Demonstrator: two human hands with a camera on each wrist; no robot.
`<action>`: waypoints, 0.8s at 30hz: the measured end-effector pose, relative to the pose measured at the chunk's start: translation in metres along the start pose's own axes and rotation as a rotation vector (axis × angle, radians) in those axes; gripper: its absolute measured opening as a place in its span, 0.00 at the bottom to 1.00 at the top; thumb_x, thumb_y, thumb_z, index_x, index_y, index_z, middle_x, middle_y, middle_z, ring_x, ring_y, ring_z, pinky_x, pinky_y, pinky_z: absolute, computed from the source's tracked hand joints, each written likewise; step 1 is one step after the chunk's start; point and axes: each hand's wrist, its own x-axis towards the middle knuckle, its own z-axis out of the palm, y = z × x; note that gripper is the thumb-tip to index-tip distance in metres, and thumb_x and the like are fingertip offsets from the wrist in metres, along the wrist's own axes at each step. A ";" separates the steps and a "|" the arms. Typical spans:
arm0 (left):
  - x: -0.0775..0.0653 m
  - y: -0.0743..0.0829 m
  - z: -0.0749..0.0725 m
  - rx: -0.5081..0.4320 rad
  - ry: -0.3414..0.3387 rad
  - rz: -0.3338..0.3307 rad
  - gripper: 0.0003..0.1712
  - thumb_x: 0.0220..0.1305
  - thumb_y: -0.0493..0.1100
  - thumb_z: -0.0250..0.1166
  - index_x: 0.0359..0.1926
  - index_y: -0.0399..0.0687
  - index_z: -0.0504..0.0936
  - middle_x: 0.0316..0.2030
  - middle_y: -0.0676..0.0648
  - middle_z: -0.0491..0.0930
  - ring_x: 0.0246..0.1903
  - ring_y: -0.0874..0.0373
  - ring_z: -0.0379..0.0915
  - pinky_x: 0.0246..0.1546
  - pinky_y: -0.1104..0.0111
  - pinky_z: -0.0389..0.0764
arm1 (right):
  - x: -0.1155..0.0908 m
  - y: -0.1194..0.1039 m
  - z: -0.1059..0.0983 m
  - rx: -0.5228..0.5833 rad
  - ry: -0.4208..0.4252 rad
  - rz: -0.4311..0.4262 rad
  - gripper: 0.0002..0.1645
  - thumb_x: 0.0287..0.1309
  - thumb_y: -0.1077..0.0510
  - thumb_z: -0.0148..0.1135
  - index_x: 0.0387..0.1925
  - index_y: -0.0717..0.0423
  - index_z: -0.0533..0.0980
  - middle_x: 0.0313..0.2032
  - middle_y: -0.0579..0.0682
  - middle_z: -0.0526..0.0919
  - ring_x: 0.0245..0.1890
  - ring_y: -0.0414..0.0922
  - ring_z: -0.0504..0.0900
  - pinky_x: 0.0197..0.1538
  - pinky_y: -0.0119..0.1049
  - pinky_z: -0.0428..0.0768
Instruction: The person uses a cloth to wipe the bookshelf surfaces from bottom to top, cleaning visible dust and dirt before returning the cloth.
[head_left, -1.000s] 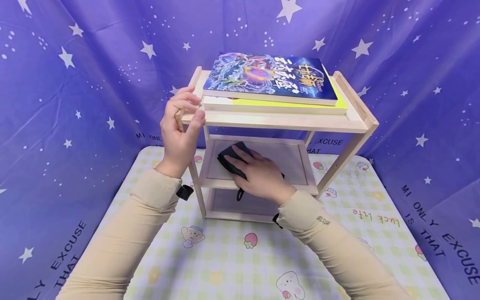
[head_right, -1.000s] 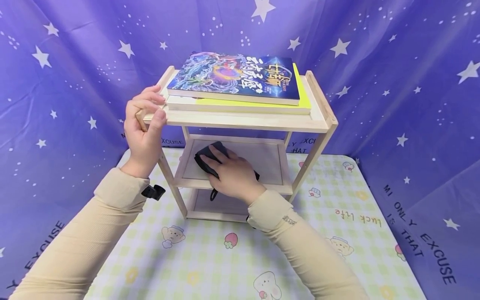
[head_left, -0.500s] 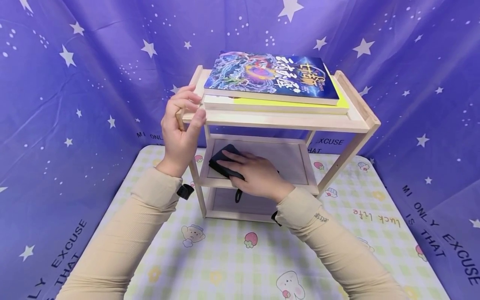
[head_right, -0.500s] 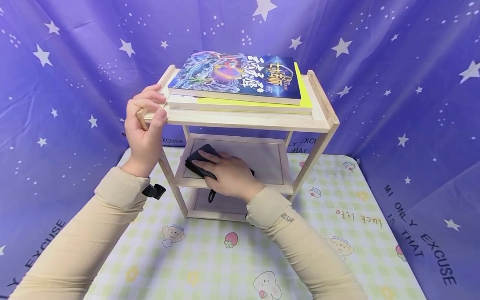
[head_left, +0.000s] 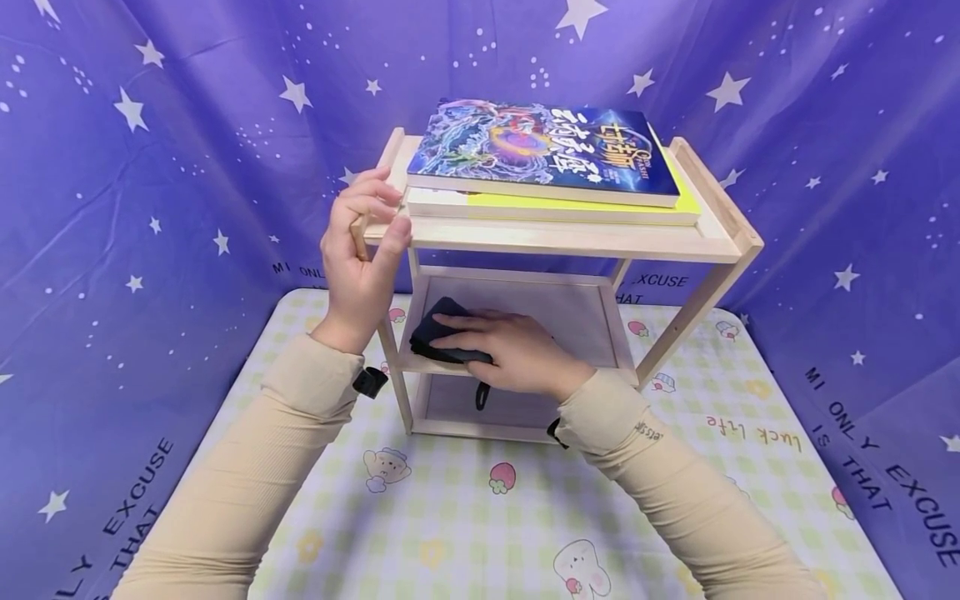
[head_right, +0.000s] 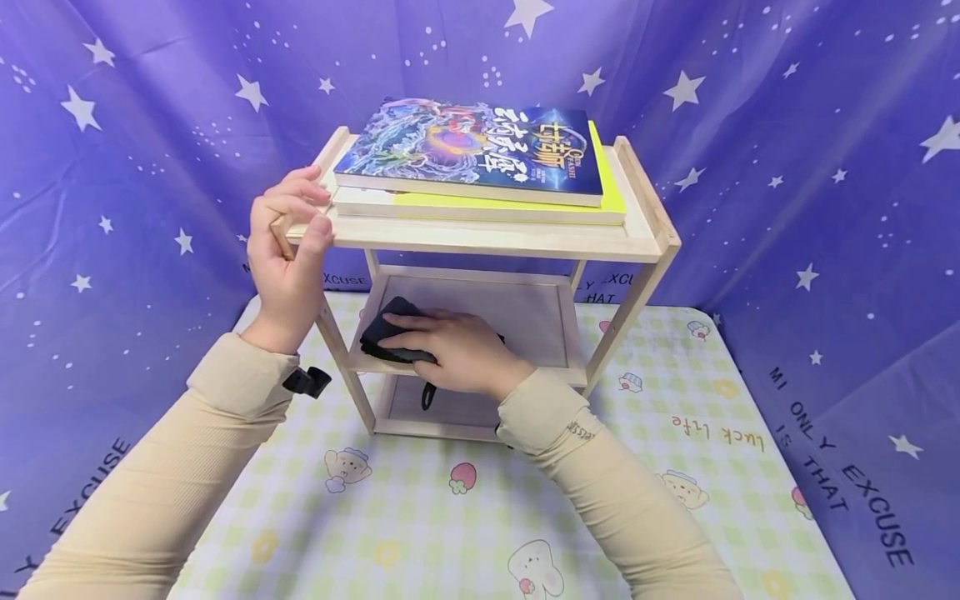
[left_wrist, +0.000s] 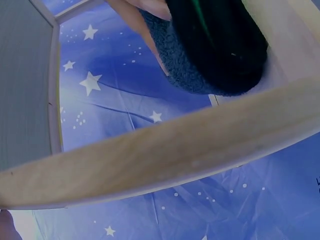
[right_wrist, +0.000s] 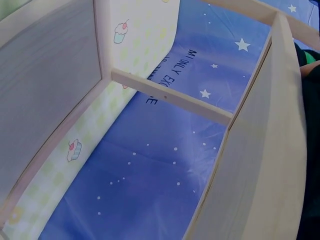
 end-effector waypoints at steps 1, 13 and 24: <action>0.000 0.000 0.000 0.001 -0.001 0.000 0.27 0.66 0.53 0.60 0.34 0.27 0.70 0.40 0.29 0.77 0.61 0.40 0.72 0.68 0.53 0.68 | 0.000 0.000 0.000 -0.002 -0.004 0.000 0.28 0.62 0.54 0.56 0.64 0.35 0.75 0.72 0.39 0.66 0.72 0.48 0.67 0.67 0.47 0.74; 0.001 0.000 0.000 0.013 0.000 -0.004 0.29 0.66 0.55 0.60 0.34 0.27 0.70 0.40 0.30 0.78 0.61 0.42 0.72 0.68 0.53 0.68 | 0.015 -0.013 -0.001 -0.096 -0.045 0.162 0.29 0.66 0.52 0.54 0.69 0.36 0.70 0.74 0.44 0.63 0.73 0.51 0.63 0.69 0.48 0.72; -0.001 0.001 0.000 0.011 0.001 -0.006 0.29 0.67 0.54 0.60 0.34 0.26 0.69 0.40 0.30 0.78 0.61 0.40 0.72 0.68 0.53 0.68 | 0.032 -0.012 0.002 -0.110 -0.072 0.272 0.30 0.67 0.51 0.53 0.70 0.36 0.67 0.75 0.44 0.62 0.72 0.54 0.65 0.68 0.49 0.73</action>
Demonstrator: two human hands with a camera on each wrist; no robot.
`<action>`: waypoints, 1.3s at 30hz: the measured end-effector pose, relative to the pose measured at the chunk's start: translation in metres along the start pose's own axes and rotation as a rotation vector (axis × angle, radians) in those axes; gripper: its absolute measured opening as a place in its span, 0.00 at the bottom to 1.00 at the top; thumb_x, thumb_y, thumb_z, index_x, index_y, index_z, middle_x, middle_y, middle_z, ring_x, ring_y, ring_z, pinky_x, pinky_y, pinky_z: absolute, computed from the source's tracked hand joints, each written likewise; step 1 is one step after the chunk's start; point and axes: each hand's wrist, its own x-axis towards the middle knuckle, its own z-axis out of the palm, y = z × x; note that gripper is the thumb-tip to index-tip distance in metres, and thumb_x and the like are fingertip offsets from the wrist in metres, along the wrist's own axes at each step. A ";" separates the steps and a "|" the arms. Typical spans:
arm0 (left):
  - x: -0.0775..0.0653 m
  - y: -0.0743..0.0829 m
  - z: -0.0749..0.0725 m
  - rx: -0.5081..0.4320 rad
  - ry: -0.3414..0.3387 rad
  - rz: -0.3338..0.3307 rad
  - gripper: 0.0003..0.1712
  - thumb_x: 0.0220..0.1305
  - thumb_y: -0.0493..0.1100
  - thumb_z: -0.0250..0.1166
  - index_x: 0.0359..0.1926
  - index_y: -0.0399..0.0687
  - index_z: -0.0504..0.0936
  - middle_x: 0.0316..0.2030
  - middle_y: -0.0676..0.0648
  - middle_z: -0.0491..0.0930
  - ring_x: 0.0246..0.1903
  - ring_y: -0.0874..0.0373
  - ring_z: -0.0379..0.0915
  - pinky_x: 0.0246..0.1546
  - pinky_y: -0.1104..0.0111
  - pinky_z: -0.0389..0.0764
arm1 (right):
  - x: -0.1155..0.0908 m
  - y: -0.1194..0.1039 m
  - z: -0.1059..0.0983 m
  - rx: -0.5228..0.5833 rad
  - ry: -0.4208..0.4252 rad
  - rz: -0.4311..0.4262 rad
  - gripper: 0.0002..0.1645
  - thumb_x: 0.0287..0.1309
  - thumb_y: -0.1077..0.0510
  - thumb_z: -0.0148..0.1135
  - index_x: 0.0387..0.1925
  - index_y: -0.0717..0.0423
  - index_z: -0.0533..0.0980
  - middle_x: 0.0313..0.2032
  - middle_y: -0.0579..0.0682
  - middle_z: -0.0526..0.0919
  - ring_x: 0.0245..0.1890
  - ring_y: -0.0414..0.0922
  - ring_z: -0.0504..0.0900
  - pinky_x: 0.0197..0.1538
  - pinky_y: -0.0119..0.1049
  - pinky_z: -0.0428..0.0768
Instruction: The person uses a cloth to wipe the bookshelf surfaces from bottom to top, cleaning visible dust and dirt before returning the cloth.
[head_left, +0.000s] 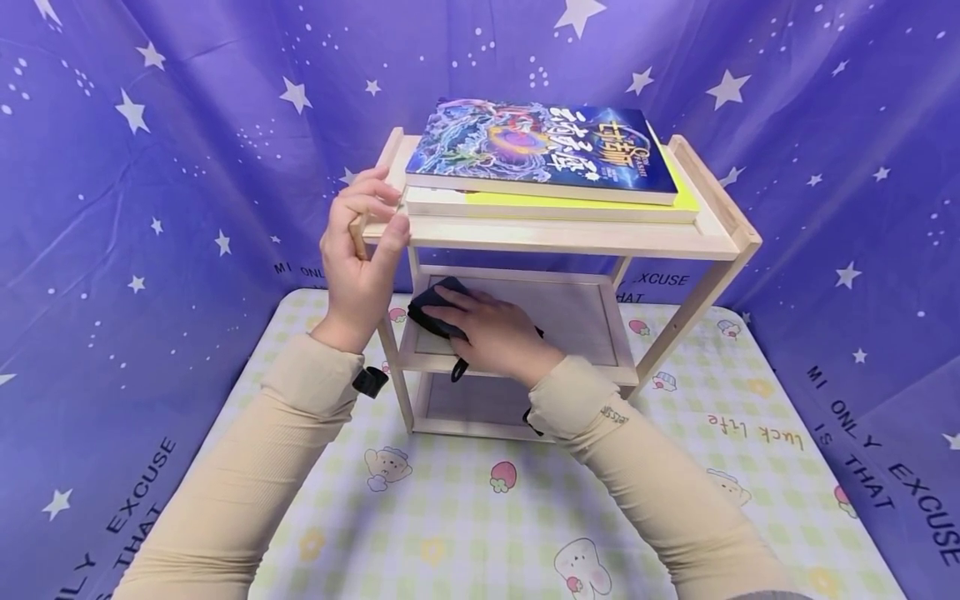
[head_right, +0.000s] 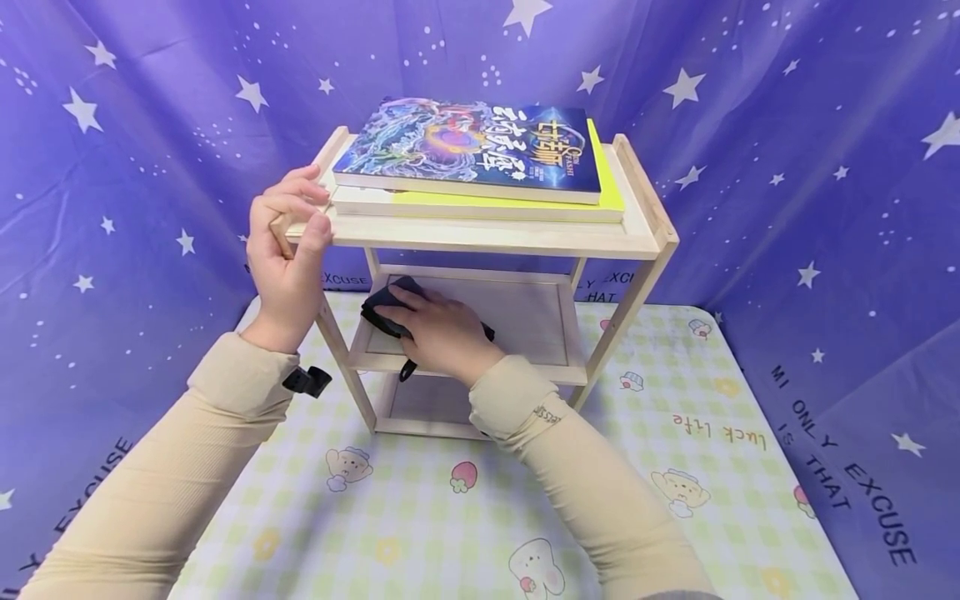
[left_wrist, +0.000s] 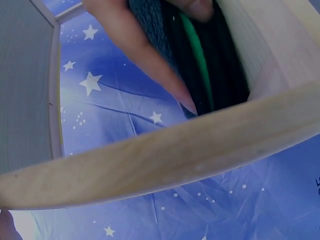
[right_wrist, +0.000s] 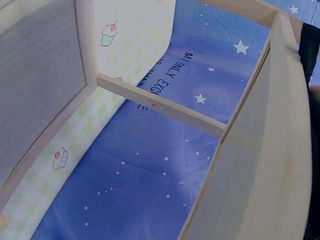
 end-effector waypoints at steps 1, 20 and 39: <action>0.000 0.000 0.000 -0.001 0.001 0.000 0.30 0.67 0.55 0.60 0.34 0.27 0.69 0.40 0.30 0.78 0.61 0.40 0.72 0.68 0.53 0.69 | 0.001 0.000 0.000 0.000 0.000 0.006 0.30 0.68 0.51 0.53 0.70 0.36 0.67 0.75 0.43 0.61 0.72 0.54 0.65 0.67 0.49 0.74; -0.001 0.000 0.000 -0.009 0.003 -0.016 0.27 0.65 0.52 0.61 0.33 0.27 0.70 0.40 0.29 0.77 0.62 0.41 0.71 0.69 0.54 0.68 | 0.028 0.001 0.003 -0.045 -0.076 0.169 0.33 0.70 0.49 0.50 0.74 0.34 0.60 0.78 0.44 0.53 0.75 0.55 0.59 0.68 0.51 0.72; 0.000 0.000 -0.001 0.004 -0.007 -0.011 0.28 0.66 0.53 0.61 0.33 0.27 0.70 0.39 0.30 0.76 0.61 0.40 0.72 0.68 0.54 0.68 | 0.031 0.002 0.002 0.029 -0.115 0.240 0.34 0.70 0.48 0.49 0.75 0.31 0.58 0.79 0.40 0.48 0.77 0.53 0.55 0.71 0.52 0.68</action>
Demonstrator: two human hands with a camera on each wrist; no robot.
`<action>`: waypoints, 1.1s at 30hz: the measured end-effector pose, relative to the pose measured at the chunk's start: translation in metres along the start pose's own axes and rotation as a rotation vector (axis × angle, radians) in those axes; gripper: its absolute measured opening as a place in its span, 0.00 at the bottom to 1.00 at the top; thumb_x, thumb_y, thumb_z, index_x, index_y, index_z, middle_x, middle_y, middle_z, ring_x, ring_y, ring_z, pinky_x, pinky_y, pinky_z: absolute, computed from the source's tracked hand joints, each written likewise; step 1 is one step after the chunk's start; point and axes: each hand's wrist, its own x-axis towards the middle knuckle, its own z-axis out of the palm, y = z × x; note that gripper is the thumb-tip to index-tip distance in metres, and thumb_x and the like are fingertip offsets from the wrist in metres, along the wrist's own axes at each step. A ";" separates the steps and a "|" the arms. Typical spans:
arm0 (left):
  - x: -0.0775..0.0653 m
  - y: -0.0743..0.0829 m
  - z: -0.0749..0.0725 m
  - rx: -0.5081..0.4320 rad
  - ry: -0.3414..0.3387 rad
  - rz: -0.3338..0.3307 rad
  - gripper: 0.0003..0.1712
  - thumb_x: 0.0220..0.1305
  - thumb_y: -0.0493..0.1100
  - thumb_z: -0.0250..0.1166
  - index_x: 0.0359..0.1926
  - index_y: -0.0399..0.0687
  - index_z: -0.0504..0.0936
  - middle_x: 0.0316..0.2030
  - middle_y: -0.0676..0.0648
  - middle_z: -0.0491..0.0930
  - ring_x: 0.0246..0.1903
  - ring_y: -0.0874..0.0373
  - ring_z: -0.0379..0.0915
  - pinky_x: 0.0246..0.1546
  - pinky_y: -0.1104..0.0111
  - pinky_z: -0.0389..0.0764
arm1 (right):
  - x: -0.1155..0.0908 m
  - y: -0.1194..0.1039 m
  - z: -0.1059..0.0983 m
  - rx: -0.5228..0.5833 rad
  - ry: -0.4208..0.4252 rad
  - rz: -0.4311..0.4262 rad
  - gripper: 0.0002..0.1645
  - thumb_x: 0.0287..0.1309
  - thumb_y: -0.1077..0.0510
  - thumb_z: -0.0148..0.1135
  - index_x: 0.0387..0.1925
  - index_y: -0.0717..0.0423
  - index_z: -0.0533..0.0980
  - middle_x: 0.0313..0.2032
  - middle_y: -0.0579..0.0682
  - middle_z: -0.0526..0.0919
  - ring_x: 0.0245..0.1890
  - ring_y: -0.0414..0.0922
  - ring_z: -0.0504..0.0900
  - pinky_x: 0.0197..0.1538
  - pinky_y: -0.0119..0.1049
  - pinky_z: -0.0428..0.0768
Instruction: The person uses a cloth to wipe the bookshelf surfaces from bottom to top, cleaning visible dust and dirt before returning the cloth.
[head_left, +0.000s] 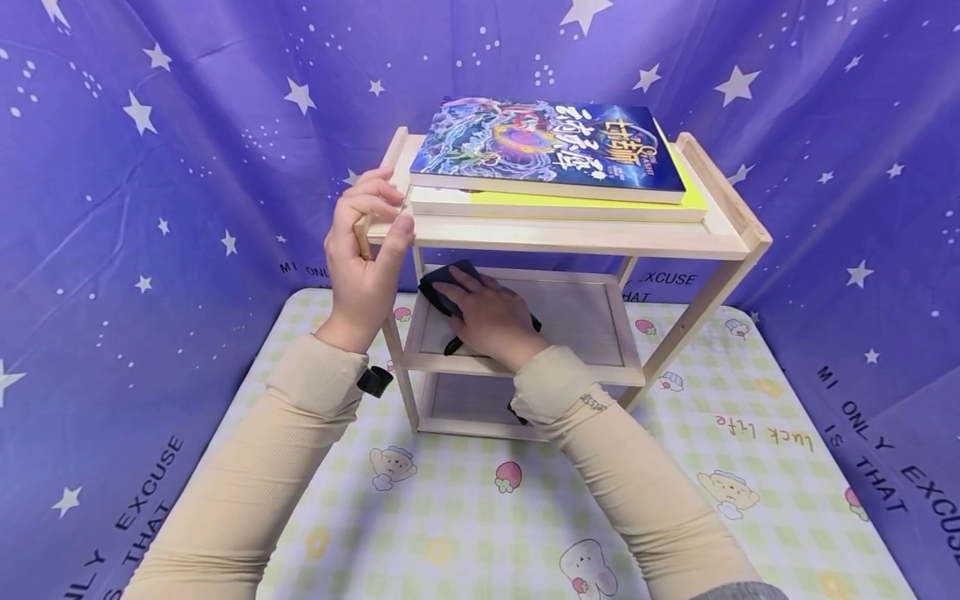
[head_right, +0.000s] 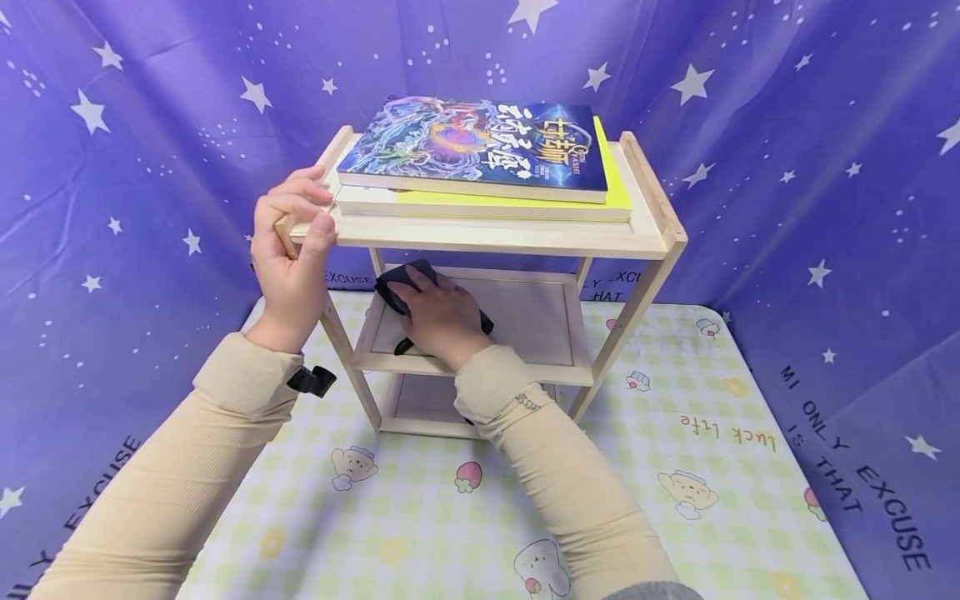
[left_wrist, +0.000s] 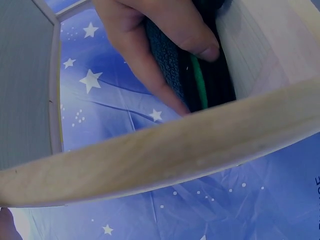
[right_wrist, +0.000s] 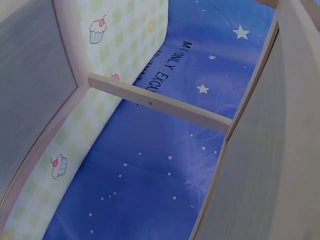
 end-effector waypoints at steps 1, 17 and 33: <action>0.000 0.000 0.000 -0.007 0.001 -0.001 0.27 0.65 0.53 0.61 0.33 0.27 0.70 0.39 0.30 0.76 0.61 0.40 0.72 0.69 0.54 0.68 | 0.000 0.001 0.000 0.002 -0.001 0.004 0.34 0.69 0.48 0.49 0.75 0.31 0.58 0.79 0.40 0.48 0.77 0.53 0.55 0.71 0.52 0.68; -0.001 0.000 -0.001 -0.018 -0.007 -0.009 0.25 0.64 0.51 0.61 0.34 0.28 0.70 0.39 0.29 0.75 0.62 0.41 0.71 0.70 0.54 0.66 | -0.013 0.022 -0.002 -0.005 0.002 0.064 0.34 0.70 0.48 0.49 0.75 0.33 0.57 0.78 0.41 0.48 0.75 0.55 0.58 0.56 0.54 0.80; 0.000 0.001 0.000 -0.016 -0.010 -0.023 0.22 0.63 0.48 0.61 0.34 0.28 0.70 0.39 0.30 0.76 0.62 0.43 0.71 0.70 0.55 0.67 | -0.025 0.050 -0.007 0.031 0.001 0.109 0.35 0.70 0.48 0.48 0.76 0.34 0.55 0.79 0.43 0.47 0.75 0.57 0.57 0.47 0.55 0.82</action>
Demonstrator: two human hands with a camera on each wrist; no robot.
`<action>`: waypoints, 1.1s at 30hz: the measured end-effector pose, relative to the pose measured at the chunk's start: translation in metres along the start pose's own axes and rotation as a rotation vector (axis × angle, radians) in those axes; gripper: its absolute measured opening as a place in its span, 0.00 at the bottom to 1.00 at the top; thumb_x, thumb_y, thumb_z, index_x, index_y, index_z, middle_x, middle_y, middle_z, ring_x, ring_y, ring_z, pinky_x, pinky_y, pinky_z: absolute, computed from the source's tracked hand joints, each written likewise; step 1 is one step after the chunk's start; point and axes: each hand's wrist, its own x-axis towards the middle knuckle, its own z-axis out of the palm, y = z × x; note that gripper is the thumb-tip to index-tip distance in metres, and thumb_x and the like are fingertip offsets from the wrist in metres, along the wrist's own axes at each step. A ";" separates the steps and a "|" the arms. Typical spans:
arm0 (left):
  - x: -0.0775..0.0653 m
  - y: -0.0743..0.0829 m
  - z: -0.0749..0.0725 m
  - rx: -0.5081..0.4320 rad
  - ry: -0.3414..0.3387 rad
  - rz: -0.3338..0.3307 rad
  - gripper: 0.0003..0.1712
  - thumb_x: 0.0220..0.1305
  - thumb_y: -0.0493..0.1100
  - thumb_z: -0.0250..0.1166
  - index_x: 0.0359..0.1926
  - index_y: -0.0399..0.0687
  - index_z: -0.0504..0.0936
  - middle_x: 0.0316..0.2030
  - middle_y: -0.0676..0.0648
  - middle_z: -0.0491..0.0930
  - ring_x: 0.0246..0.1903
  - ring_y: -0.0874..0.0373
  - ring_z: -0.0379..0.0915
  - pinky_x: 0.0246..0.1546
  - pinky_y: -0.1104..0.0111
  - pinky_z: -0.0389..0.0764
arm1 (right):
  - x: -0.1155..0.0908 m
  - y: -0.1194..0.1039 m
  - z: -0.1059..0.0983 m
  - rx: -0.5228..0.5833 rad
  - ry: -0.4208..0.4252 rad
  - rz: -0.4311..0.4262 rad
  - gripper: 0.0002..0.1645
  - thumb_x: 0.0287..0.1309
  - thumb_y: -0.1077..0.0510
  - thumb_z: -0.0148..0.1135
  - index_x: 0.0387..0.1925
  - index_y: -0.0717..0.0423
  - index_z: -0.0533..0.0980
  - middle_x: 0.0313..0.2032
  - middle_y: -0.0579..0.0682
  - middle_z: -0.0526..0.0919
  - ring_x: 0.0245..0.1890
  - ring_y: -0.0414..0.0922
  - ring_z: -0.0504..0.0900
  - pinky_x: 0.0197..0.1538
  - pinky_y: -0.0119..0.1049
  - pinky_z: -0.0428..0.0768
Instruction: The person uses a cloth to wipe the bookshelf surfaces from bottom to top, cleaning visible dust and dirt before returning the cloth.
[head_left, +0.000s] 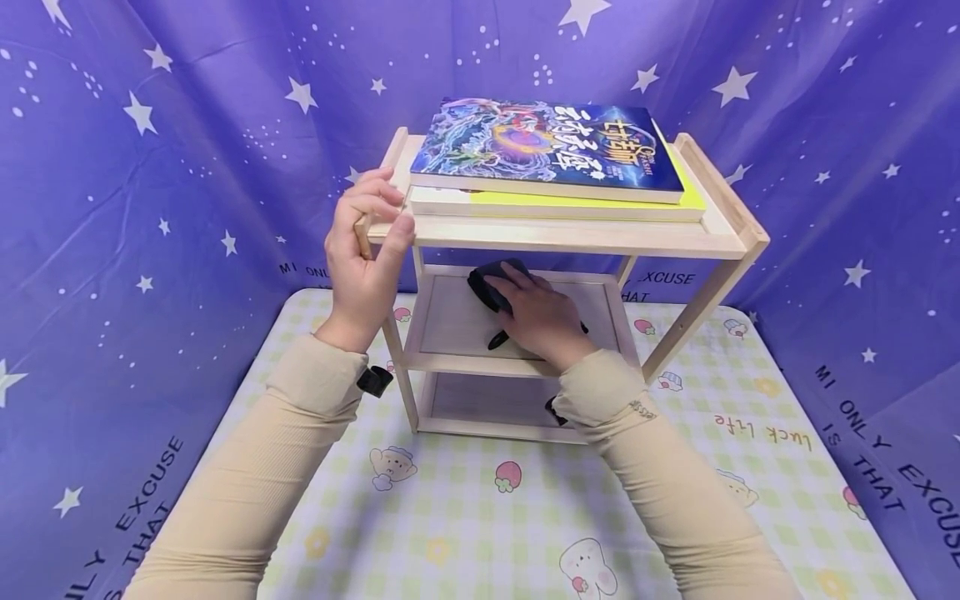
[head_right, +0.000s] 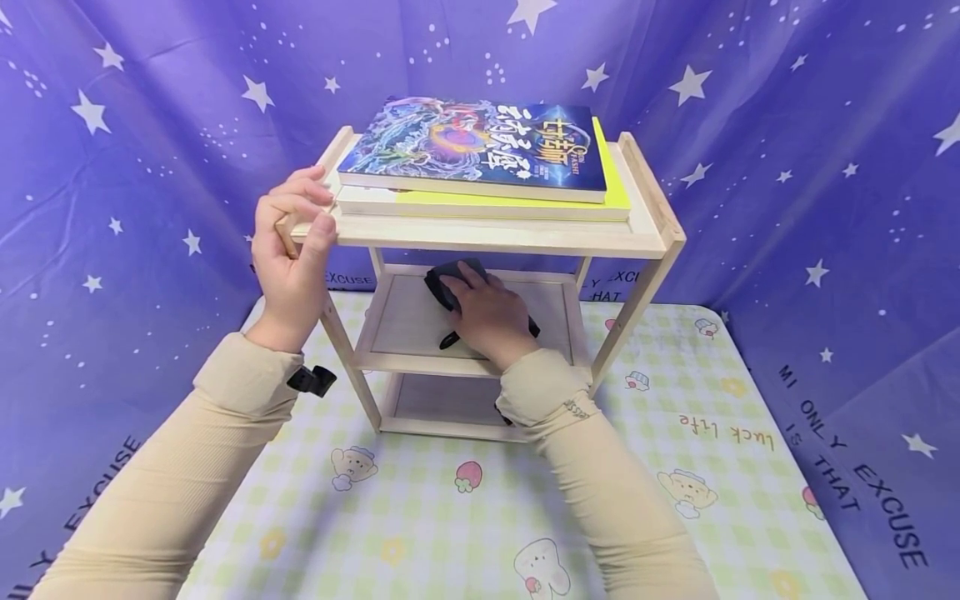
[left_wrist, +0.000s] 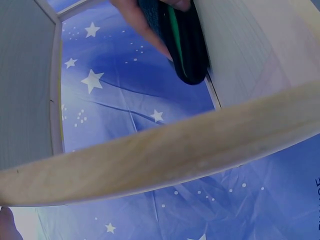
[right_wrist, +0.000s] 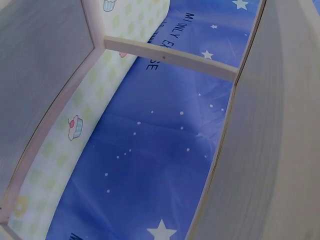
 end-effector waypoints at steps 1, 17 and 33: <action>0.000 0.000 0.000 -0.001 0.000 0.001 0.22 0.63 0.48 0.61 0.34 0.28 0.70 0.39 0.29 0.76 0.62 0.43 0.71 0.70 0.55 0.67 | 0.000 0.001 -0.001 0.004 -0.002 0.011 0.35 0.70 0.48 0.48 0.76 0.34 0.55 0.79 0.43 0.47 0.75 0.57 0.57 0.47 0.56 0.82; 0.000 0.000 -0.001 0.003 0.001 0.003 0.20 0.62 0.46 0.61 0.34 0.28 0.71 0.39 0.30 0.76 0.62 0.43 0.71 0.70 0.55 0.66 | -0.009 0.015 -0.005 0.013 0.040 0.126 0.35 0.69 0.51 0.49 0.76 0.39 0.57 0.78 0.46 0.51 0.73 0.61 0.60 0.40 0.55 0.83; 0.000 0.000 0.000 0.010 0.005 0.007 0.24 0.64 0.50 0.61 0.34 0.29 0.71 0.39 0.30 0.76 0.62 0.44 0.72 0.70 0.55 0.67 | -0.015 0.032 -0.006 -0.026 0.075 0.235 0.37 0.68 0.53 0.47 0.76 0.43 0.56 0.78 0.52 0.51 0.68 0.66 0.64 0.54 0.67 0.75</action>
